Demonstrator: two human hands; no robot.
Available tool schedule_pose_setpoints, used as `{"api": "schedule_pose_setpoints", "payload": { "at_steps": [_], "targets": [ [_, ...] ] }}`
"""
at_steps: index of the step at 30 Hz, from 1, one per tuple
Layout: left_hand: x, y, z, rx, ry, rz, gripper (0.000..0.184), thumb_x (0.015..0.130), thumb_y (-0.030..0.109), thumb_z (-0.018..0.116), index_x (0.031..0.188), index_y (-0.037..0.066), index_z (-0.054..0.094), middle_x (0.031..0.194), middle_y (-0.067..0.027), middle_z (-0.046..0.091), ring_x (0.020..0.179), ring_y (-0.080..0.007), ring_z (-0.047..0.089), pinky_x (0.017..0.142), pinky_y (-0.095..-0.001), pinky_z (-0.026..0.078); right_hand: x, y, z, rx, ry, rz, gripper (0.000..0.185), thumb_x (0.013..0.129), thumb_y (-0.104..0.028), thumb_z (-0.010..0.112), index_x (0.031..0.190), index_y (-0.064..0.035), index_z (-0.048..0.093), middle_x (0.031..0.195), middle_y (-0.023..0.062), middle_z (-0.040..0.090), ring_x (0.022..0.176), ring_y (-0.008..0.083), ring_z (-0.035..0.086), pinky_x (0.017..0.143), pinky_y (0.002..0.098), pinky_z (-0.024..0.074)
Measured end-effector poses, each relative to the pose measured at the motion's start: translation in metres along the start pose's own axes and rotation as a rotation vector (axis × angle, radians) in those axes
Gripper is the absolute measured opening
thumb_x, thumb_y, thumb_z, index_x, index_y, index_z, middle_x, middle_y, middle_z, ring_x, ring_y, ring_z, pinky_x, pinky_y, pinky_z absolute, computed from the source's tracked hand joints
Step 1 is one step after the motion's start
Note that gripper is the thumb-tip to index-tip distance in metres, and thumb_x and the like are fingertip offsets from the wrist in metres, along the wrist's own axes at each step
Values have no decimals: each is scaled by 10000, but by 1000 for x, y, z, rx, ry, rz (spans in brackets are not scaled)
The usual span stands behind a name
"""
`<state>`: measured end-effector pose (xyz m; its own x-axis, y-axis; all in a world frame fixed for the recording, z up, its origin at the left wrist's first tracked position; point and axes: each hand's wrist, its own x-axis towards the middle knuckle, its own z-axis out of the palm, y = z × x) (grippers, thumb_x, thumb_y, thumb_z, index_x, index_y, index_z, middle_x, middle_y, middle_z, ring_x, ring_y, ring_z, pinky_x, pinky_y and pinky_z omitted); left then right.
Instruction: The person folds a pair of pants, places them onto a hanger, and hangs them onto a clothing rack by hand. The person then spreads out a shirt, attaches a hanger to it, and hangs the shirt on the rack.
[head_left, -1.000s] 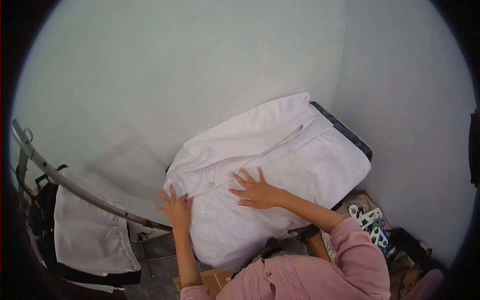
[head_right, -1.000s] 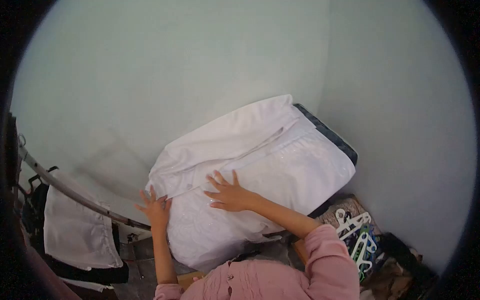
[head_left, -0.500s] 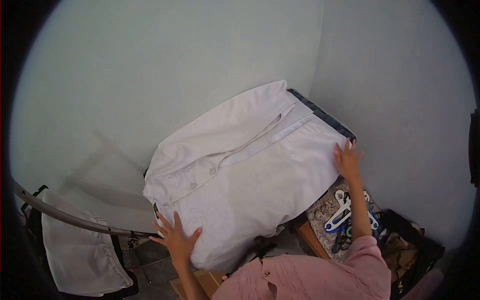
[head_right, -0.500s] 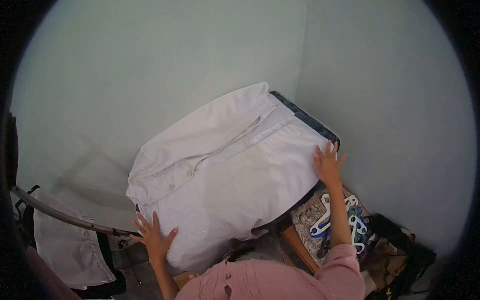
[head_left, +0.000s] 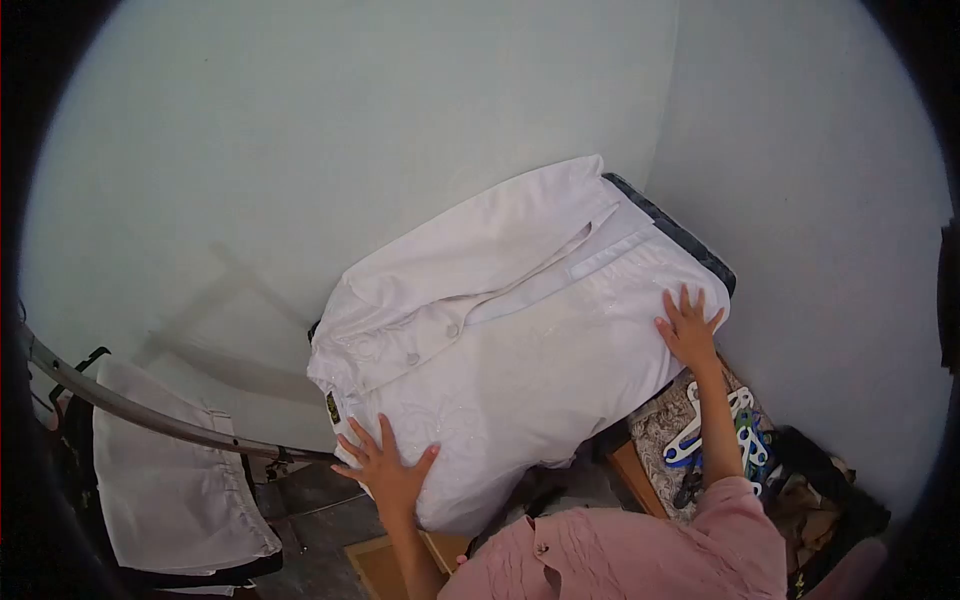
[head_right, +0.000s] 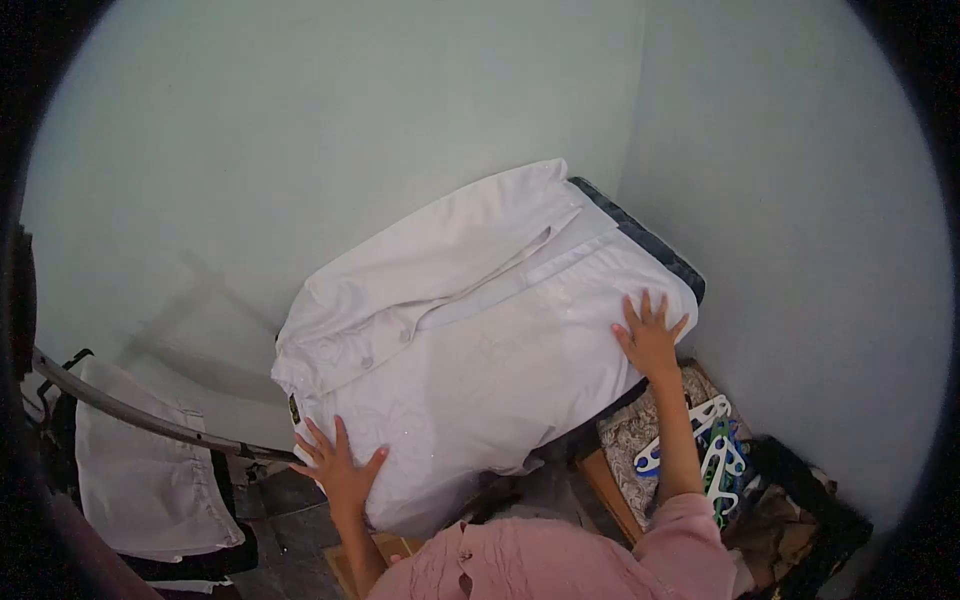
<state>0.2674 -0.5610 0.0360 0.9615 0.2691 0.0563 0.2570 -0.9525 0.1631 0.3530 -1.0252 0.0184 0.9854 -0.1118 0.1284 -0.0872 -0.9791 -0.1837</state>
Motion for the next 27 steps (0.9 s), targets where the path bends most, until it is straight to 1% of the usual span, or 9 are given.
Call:
{"api": "schedule_pose_setpoints", "payload": {
  "at_steps": [2, 5, 6, 9, 12, 14, 18, 24, 27],
  "targets": [
    [0, -1, 2, -7, -8, -2, 968, 646, 685, 621, 1398, 136, 356, 1503, -224, 29, 1364, -462, -40, 954, -723, -67, -2, -34, 10, -195, 77, 249, 527, 922, -424, 385, 1385, -171, 379, 1496, 119, 212, 1389, 359, 107, 989, 705, -49],
    [-1, -1, 4, 2, 13, 20, 981, 642, 682, 628, 1403, 132, 343, 1503, -225, 29, 1362, -466, -40, 948, -730, -62, -48, -128, 28, -211, 164, -547, 544, 901, -433, 451, 1373, -170, 383, 1462, 113, 286, 1377, 342, 172, 1021, 676, 73],
    [-1, -2, 4, -6, 11, 19, 983, 644, 679, 630, 1405, 131, 337, 1502, -227, 29, 1361, -468, -40, 944, -734, -61, -62, -150, 21, 225, -161, -840, 515, 906, -455, 442, 1366, -229, 395, 1449, 62, 323, 1358, 285, 249, 1030, 655, 119],
    [2, -5, 5, -14, 8, 21, 988, 646, 676, 633, 1409, 129, 326, 1501, -232, 26, 1361, -469, -40, 936, -740, -60, -48, -119, 38, 362, -284, -1013, 504, 899, -512, 420, 1361, -312, 396, 1461, 9, 314, 1355, 248, 267, 1047, 639, 89],
    [1, -7, 9, -13, 5, 24, 991, 649, 674, 634, 1411, 126, 317, 1499, -236, 18, 1361, -469, -44, 934, -741, -63, -3, -28, 4, 79, -126, -485, 520, 897, -509, 408, 1370, -293, 396, 1479, 41, 277, 1381, 303, 187, 1019, 673, -39],
    [2, -5, 9, -18, 33, 30, 992, 650, 673, 633, 1412, 122, 315, 1499, -239, 14, 1361, -469, -48, 935, -739, -65, 8, 15, 8, -19, 54, -68, 492, 912, -447, 410, 1364, -250, 413, 1488, 106, 239, 1384, 358, 134, 991, 711, -19],
    [2, -4, 7, -27, 19, 8, 1009, 646, 678, 631, 1411, 104, 309, 1496, -249, 1, 1361, -469, -55, 936, -734, -74, 23, -42, 16, -92, 44, 209, 521, 941, -386, 366, 1397, -136, 347, 1510, 130, 154, 1396, 343, 85, 986, 714, 1],
    [2, -11, 18, -26, 50, 22, 1040, 649, 688, 618, 1423, 89, 267, 1493, -259, 1, 1366, -458, -56, 941, -728, -78, -25, -286, 67, 325, -23, -1036, 561, 888, -470, 444, 1388, -228, 367, 1503, 80, 199, 1390, 323, 133, 1008, 695, 80],
    [2, -19, 25, 49, 66, 49, 1064, 643, 700, 614, 1427, 82, 246, 1489, -268, -4, 1367, -455, -56, 950, -721, -75, -30, -312, 86, 403, -98, -1282, 509, 903, -488, 410, 1376, -301, 380, 1500, 49, 223, 1389, 291, 162, 1024, 675, 69]
  ]
}}
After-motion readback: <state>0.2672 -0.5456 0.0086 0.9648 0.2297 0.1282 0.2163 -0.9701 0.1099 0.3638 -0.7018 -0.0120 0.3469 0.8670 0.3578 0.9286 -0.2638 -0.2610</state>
